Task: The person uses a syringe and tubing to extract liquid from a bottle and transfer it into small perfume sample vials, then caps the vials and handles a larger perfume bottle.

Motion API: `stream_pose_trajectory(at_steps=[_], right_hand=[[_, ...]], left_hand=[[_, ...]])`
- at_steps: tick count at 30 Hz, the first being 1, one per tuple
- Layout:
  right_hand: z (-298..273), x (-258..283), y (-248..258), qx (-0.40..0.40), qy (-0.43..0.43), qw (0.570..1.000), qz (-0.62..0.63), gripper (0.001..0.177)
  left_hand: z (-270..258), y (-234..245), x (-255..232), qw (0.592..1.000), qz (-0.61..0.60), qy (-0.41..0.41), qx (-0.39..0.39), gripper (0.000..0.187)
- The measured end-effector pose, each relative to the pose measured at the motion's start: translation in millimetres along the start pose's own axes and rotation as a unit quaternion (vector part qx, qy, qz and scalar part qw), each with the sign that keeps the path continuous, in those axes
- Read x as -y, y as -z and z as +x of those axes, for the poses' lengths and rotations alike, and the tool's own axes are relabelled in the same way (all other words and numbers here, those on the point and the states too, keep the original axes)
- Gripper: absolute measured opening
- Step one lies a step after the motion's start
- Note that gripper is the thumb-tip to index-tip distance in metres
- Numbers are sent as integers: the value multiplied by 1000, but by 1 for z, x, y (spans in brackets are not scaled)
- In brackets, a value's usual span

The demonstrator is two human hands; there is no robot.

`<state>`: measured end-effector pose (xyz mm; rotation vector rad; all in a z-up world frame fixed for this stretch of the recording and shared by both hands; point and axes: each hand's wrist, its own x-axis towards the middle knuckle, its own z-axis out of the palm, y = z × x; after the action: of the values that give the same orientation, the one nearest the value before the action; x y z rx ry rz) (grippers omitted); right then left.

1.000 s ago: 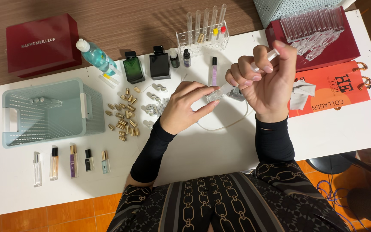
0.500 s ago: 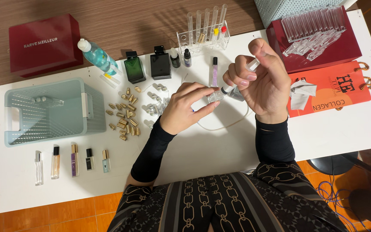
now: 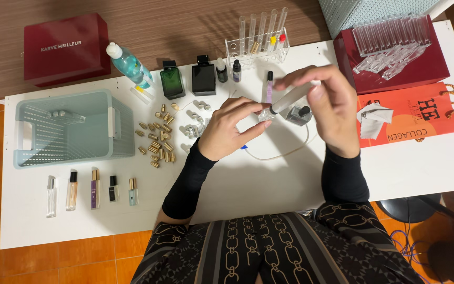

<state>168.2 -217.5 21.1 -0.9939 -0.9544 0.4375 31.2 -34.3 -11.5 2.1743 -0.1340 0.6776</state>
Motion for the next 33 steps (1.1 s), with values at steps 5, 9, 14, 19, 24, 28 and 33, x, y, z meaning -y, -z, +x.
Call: stream_pose_trajectory(at_steps=[5,9,14,19,24,28,33], right_hand=[[-4,24,9,65,14,944,-322,40],[-8,35,13,71,84,899,-425,37],[-30,48,39,-10,97,892,-442,30],[-63,45,74,-140,106,927,-330,35],[-78,37,96,-159,112,927,-322,36],[-74,45,93,-151,96,929,-325,37],[-67,50,84,-146,104,935,-305,40]], left_hand=[[0,-5,1,1000,8,8,6,28],[-1,-14,6,1000,25,6,13,27],[-22,-36,37,997,73,5,24,23],[-55,-70,75,990,105,72,65,22],[-68,-81,84,990,79,99,68,22],[-60,-62,94,988,69,89,106,56],[-41,-65,150,963,222,146,36,45]])
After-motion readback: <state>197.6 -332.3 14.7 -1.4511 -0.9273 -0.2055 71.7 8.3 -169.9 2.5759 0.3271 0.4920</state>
